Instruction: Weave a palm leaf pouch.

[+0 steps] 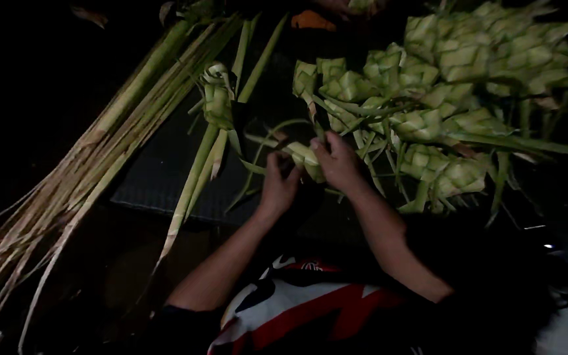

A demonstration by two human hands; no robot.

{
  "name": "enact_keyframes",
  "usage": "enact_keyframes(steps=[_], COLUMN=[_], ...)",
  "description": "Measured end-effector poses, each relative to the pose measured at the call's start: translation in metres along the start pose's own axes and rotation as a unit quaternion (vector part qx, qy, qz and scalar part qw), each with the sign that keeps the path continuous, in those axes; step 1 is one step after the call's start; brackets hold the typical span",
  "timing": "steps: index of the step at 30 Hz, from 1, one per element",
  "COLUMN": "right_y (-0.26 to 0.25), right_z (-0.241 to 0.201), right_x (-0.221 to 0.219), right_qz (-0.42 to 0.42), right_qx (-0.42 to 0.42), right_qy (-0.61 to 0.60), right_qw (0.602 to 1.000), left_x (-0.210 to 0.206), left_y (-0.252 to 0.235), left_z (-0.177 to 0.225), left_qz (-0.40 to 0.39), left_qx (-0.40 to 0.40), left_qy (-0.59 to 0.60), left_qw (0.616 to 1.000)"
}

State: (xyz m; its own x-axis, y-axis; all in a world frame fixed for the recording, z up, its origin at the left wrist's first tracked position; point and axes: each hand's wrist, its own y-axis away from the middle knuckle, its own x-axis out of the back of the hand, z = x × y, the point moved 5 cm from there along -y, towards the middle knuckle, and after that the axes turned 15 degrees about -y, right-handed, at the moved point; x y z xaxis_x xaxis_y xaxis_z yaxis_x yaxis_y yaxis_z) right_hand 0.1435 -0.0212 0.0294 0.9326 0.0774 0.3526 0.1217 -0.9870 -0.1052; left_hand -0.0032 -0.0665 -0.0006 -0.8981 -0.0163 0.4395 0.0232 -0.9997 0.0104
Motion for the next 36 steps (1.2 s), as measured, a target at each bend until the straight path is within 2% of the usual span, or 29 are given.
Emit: enact_keyframes(steps=[2,3,6,7,10,13,16,18,21,23,25,29,31,34,36], right_y=[-0.002,-0.004,-0.015,-0.019,-0.026,-0.025,-0.023,-0.027,-0.029,-0.029,-0.027,-0.025,-0.028,-0.032,-0.037], right_z=[0.005,0.006,0.009,0.011,0.022,0.029,0.034,0.025,0.002,-0.006,-0.011,-0.021,-0.022,-0.014,-0.007], right_x=[0.006,0.009,0.024,0.028,0.033,0.034,0.032,0.031,0.026,0.022,0.019,0.016,0.018,0.019,0.02], right_qz=[0.1,0.131,0.19,0.206,0.238,0.238,0.224,0.196,0.163,0.157,0.12,0.043,0.012,-0.006,-0.023], right_qx=[0.055,0.099,0.206,0.227,0.259,0.176,0.134,0.154,0.179,0.168,0.111,-0.041,-0.084,-0.075,-0.077], right_qy=[-0.053,-0.064,-0.075,-0.083,-0.09,-0.138,-0.162,-0.1,0.06,0.119,0.153,0.217,0.25,0.268,0.219], right_qw=[0.992,0.984,0.957,0.948,0.932,0.945,0.952,0.963,0.968,0.966,0.974,0.974,0.965,0.961,0.972], left_x=[-0.006,-0.011,-0.03,-0.036,-0.047,-0.047,-0.036,-0.035,-0.042,-0.042,-0.038,-0.038,-0.039,-0.039,-0.04], left_y=[-0.033,-0.049,-0.088,-0.099,-0.115,-0.118,-0.126,-0.128,-0.122,-0.121,-0.12,-0.116,-0.111,-0.107,-0.103], left_z=[0.013,0.022,0.042,0.045,0.04,0.02,0.019,0.024,0.027,0.027,0.026,0.024,0.027,0.03,0.032], left_qz=[0.043,0.039,0.004,-0.005,0.061,0.084,0.086,0.065,0.045,0.047,0.077,0.2,0.245,0.224,0.204], left_qx=[-0.023,-0.026,-0.014,-0.045,-0.05,-0.093,-0.185,-0.229,-0.289,-0.299,-0.304,-0.382,-0.397,-0.421,-0.438], left_qy=[0.085,0.122,0.2,0.229,0.285,0.31,0.341,0.356,0.336,0.301,0.251,0.131,0.051,-0.02,-0.025], left_qw=[0.995,0.991,0.98,0.972,0.955,0.942,0.917,0.904,0.895,0.904,0.916,0.893,0.883,0.879,0.875])
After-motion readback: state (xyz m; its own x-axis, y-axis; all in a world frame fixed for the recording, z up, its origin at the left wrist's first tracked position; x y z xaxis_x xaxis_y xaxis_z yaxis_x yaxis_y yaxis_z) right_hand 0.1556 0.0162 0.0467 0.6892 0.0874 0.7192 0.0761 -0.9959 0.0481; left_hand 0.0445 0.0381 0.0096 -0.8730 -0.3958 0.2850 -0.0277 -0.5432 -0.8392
